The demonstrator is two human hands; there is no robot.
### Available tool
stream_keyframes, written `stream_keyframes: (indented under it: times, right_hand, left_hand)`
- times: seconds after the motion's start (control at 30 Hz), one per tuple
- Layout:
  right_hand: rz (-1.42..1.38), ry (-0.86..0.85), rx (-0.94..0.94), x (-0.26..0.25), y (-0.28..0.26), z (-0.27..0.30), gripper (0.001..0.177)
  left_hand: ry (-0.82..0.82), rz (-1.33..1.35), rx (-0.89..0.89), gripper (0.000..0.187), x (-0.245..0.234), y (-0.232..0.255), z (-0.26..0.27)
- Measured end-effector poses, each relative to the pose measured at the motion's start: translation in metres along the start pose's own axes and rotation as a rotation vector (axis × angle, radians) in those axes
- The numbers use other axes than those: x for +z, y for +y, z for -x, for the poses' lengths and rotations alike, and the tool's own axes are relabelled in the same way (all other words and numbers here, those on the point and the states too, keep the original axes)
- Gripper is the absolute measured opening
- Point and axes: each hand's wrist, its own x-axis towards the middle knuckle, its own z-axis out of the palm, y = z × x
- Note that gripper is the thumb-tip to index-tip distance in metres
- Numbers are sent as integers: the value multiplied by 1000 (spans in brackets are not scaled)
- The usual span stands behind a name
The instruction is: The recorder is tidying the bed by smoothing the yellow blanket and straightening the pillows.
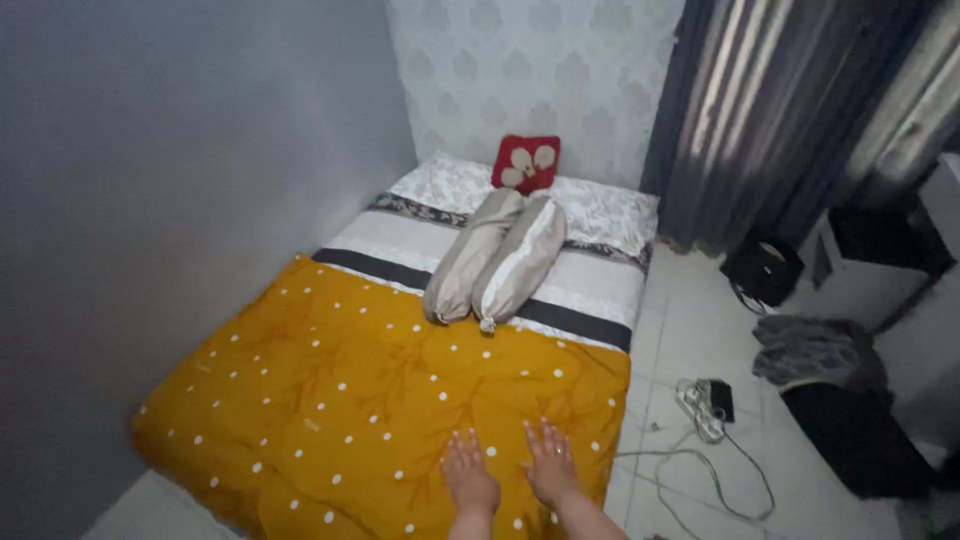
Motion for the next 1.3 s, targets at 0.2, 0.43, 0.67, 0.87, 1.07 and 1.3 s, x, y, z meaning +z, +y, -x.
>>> stream_keyframes:
  times: [0.2, 0.43, 0.67, 0.87, 1.07, 1.3]
  right_hand:
    - [28, -29, 15, 21, 6, -8, 85]
    - [81, -23, -34, 46, 3, -23, 89]
    - [236, -26, 57, 105, 2, -87, 106]
    - [119, -51, 77, 81, -14, -93, 111]
    - [110, 51, 89, 68, -29, -85, 103]
    - [134, 33, 163, 57, -44, -68, 105]
  left_hand:
    - [24, 42, 10, 96, 14, -2, -4]
    - [39, 102, 27, 100, 20, -20, -16]
    - [1017, 15, 49, 82, 75, -46, -114]
    - [600, 39, 74, 85, 57, -60, -122]
    - [140, 22, 78, 101, 15, -61, -95]
    - [53, -2, 111, 104, -11, -68, -85]
